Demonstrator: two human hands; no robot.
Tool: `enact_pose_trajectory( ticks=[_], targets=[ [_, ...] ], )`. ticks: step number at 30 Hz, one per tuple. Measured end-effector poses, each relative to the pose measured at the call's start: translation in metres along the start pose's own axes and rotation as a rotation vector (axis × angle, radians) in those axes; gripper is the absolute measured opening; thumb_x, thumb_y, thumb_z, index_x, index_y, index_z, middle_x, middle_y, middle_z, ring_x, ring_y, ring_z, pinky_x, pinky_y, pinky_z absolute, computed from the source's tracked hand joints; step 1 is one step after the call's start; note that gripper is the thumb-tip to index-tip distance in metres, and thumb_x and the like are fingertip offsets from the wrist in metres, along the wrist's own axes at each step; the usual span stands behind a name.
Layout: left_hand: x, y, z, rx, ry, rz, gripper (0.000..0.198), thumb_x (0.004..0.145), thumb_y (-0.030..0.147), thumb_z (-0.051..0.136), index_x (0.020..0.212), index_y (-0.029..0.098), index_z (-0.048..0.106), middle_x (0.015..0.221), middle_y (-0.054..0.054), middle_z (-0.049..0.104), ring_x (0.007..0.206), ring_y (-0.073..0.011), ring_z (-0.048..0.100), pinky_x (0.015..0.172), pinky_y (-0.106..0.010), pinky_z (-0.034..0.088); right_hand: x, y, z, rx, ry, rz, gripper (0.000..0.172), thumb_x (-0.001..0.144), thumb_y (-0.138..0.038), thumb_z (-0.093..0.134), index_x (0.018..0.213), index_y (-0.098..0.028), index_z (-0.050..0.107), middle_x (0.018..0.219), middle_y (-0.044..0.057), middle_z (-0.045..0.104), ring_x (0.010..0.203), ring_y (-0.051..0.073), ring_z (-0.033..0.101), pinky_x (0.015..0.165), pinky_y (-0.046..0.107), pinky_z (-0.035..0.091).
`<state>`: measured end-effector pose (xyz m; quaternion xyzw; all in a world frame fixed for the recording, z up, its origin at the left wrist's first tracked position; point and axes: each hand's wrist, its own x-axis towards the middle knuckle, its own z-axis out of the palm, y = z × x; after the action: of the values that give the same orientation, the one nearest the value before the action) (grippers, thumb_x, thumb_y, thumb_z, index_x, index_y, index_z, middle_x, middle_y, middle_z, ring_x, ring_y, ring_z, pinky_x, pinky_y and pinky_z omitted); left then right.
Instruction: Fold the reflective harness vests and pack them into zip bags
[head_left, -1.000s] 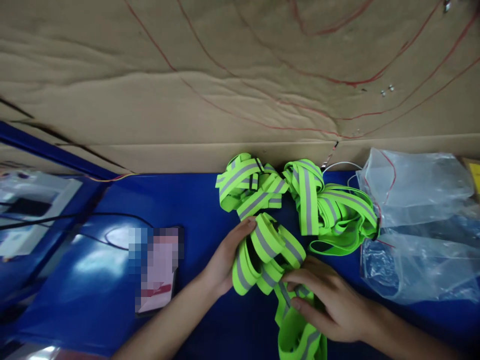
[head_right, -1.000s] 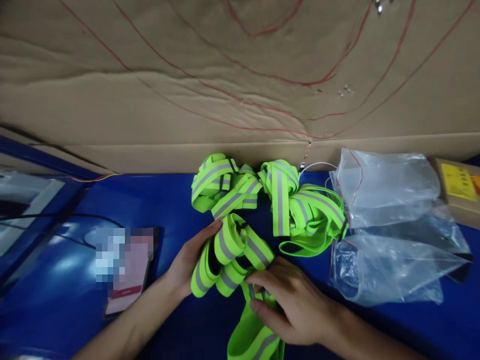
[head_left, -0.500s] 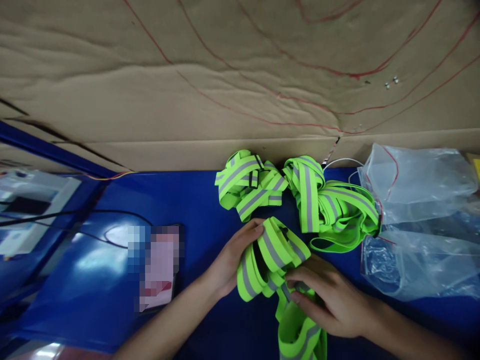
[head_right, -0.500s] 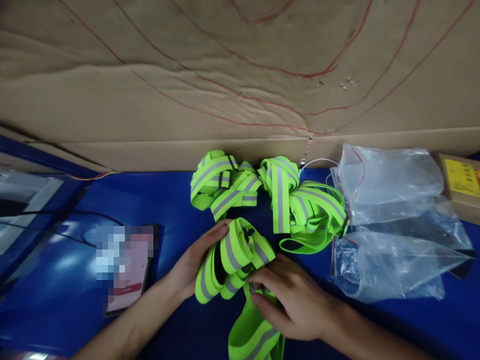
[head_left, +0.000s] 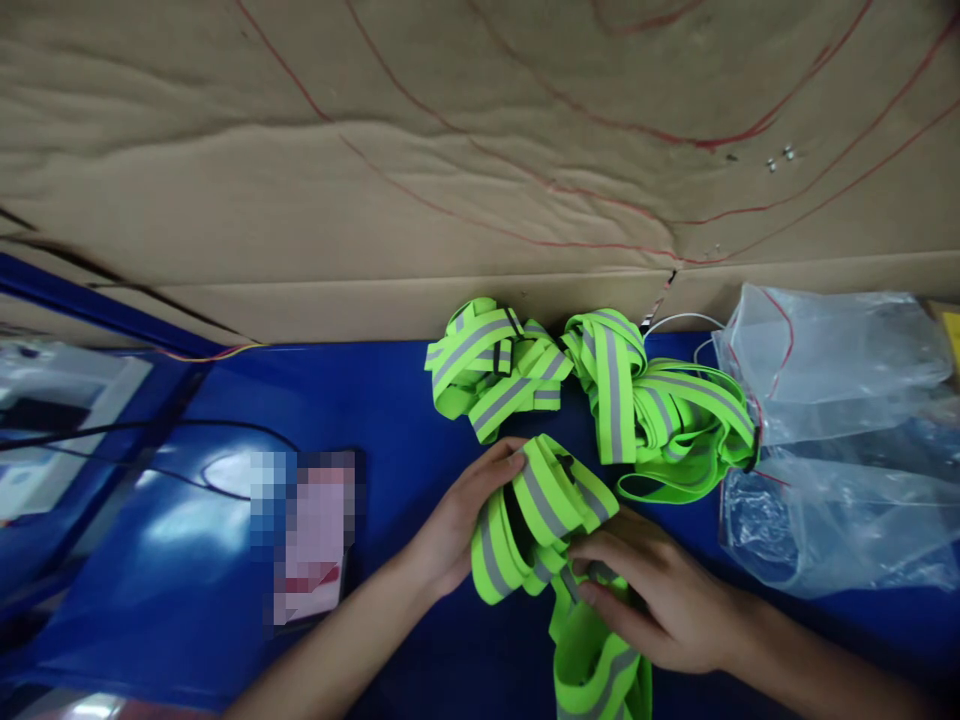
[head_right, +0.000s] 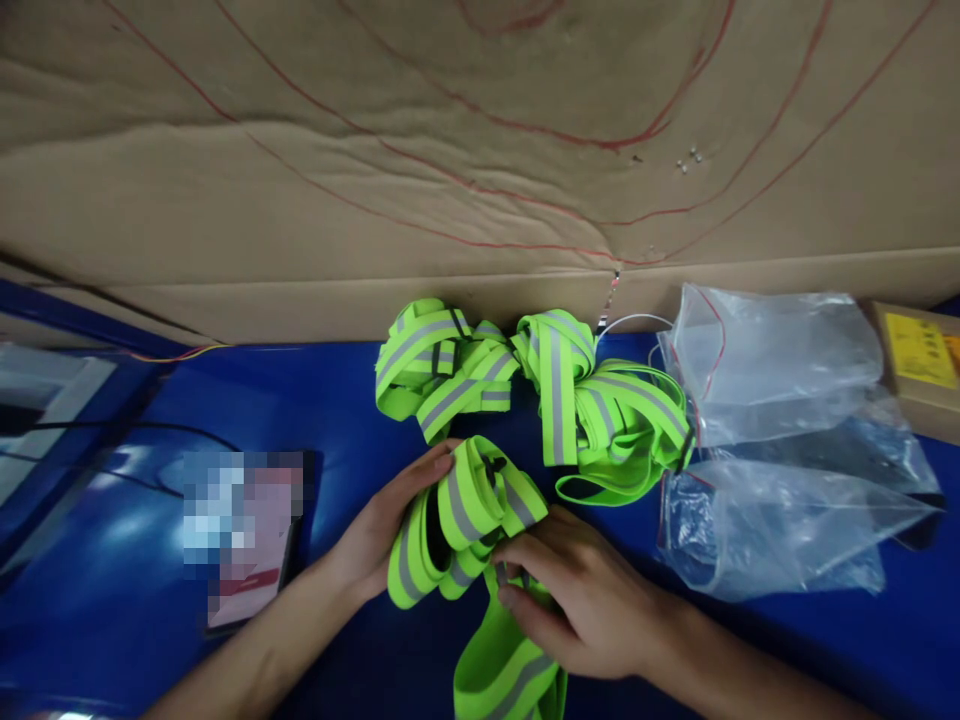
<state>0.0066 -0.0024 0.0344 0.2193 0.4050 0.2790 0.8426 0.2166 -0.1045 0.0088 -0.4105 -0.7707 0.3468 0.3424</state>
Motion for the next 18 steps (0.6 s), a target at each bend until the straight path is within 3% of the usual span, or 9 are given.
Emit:
enact_pose_trajectory(
  ticks=[18],
  targets=[
    [-0.0004,-0.0008,-0.0005,0.007,-0.007,-0.008,0.022,0.086,0.032,0.083,0.099,0.018,0.071,0.084,0.001,0.069,0.077,-0.0111,0.066,0.076,-0.022,0.054,-0.0011,-0.0008,0.0002,0.001,0.012,0.014,0.014,0.098,-0.018,0.059,0.112,-0.022,0.06,0.096,0.003,0.071,0.085,0.017,0.063,0.077,0.03,0.047]
  ],
)
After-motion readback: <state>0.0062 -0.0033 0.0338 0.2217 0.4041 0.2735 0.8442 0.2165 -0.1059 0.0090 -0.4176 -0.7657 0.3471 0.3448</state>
